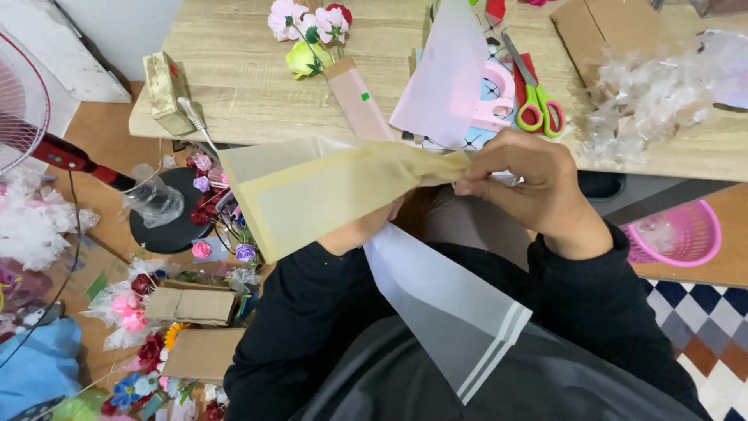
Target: The person cuts a sheet of translucent pink paper with scissors and wraps it around a bouquet of artificial flowers. They then fold and secure the paper around the stems using a small piece of green tape.
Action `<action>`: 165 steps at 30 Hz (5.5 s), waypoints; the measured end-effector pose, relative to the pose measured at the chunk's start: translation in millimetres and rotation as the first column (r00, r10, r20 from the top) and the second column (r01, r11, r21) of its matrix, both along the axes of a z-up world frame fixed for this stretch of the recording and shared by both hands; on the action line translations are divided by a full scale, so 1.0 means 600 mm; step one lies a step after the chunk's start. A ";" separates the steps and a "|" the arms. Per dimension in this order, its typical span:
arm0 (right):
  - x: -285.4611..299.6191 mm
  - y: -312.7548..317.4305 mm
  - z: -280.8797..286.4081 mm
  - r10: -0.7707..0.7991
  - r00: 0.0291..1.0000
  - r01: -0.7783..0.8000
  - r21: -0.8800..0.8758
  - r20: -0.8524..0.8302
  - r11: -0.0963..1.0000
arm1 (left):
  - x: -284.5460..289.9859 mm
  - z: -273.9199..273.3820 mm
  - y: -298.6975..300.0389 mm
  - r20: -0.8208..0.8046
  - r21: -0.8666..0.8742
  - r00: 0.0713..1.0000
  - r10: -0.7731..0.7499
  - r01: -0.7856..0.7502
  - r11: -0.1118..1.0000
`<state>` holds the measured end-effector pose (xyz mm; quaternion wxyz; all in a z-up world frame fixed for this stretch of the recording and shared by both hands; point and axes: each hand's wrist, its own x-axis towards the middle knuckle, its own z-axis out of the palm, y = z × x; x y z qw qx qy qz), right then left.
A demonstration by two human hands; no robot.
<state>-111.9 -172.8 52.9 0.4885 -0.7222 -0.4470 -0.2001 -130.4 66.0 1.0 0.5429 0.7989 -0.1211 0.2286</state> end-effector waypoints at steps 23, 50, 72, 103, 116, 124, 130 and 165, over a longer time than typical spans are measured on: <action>0.005 -0.169 -0.024 -0.002 0.930 -0.047 -0.125 -0.367 0.991 | -0.037 -0.033 0.143 -0.177 -0.110 0.969 -0.172 0.154 0.982; 0.197 -0.431 -0.133 -0.833 0.549 0.568 -0.705 -0.061 0.426 | -0.028 -0.022 0.074 -0.060 -0.328 0.960 -0.274 0.240 0.914; 0.190 -0.435 -0.136 -0.558 -0.035 0.993 -0.032 0.829 -0.109 | 0.000 -0.043 0.022 -0.098 -0.412 0.918 -0.385 0.314 0.855; 0.137 -0.190 -0.196 -0.539 0.842 0.500 -0.416 0.027 0.760 | 0.067 -0.142 -0.015 -0.005 -0.826 0.876 -0.482 0.268 0.496; 0.000 -0.011 -0.129 0.104 0.948 -0.069 -0.124 0.301 0.990 | 0.069 -0.157 -0.065 -0.258 -0.793 0.824 -0.505 0.117 0.598; -0.029 -0.021 -0.099 0.116 0.985 -0.064 -0.346 0.130 0.936 | 0.097 -0.229 -0.019 -0.166 -0.433 0.883 -0.439 0.335 0.837; -0.024 -0.024 -0.120 0.019 0.981 0.068 -0.429 0.195 0.901 | 0.057 -0.121 -0.062 0.193 -0.492 0.765 -0.615 0.617 0.613; 0.093 -0.056 -0.212 0.152 0.705 0.339 0.517 -0.693 0.786 | 0.010 -0.133 -0.067 -0.378 -0.515 0.703 -0.602 0.381 0.768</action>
